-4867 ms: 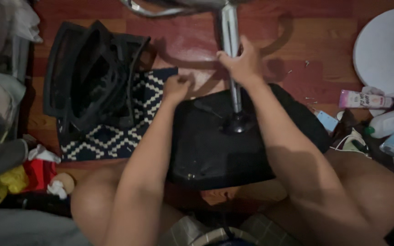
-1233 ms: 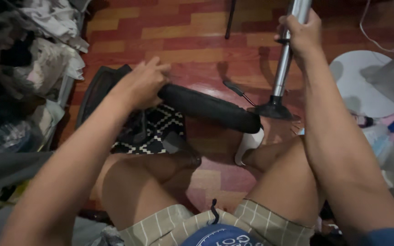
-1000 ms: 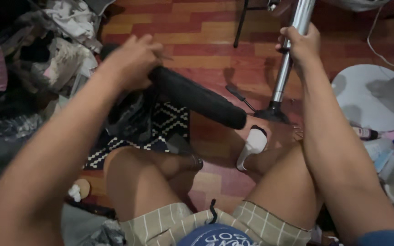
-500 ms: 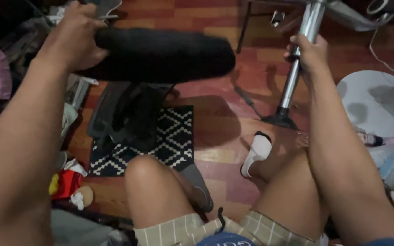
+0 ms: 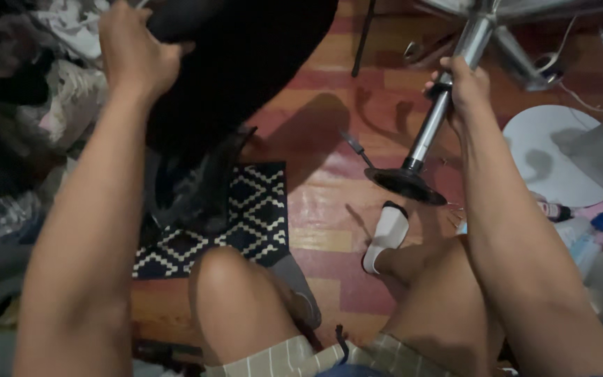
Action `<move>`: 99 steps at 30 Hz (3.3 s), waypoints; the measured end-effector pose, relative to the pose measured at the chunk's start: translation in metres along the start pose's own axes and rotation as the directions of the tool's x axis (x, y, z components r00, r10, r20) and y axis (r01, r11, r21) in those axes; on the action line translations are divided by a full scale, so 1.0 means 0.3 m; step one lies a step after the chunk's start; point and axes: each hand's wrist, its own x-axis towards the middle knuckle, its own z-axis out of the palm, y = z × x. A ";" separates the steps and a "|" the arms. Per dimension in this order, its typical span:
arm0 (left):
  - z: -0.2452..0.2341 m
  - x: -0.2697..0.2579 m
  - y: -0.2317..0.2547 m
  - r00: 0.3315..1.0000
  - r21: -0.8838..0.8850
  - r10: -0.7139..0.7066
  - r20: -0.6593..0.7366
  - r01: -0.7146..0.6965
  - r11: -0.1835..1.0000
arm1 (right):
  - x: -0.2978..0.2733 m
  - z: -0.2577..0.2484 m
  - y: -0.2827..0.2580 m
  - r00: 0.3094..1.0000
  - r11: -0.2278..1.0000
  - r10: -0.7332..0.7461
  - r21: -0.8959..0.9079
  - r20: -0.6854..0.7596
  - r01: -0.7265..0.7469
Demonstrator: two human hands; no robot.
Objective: The person assembles an office chair by attaching the seat to the gas lift and base, then installing the casters. They use an Allen key to tighten the seat bolts and push the casters into the base.
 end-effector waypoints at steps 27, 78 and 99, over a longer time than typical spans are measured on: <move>0.033 -0.031 0.125 0.747 -0.306 -0.660 0.082 0.649 0.696 | -0.039 0.122 0.025 0.927 0.906 0.373 0.200 0.031 -0.372; 0.925 -0.050 -0.185 0.580 -0.237 -0.791 0.194 0.810 0.536 | 0.027 0.023 0.399 0.866 0.586 0.225 0.648 0.448 -0.487; 0.931 0.039 -0.207 0.590 -0.143 -0.720 0.366 0.800 0.583 | 0.186 0.040 0.576 0.908 0.446 0.347 0.810 0.235 -0.381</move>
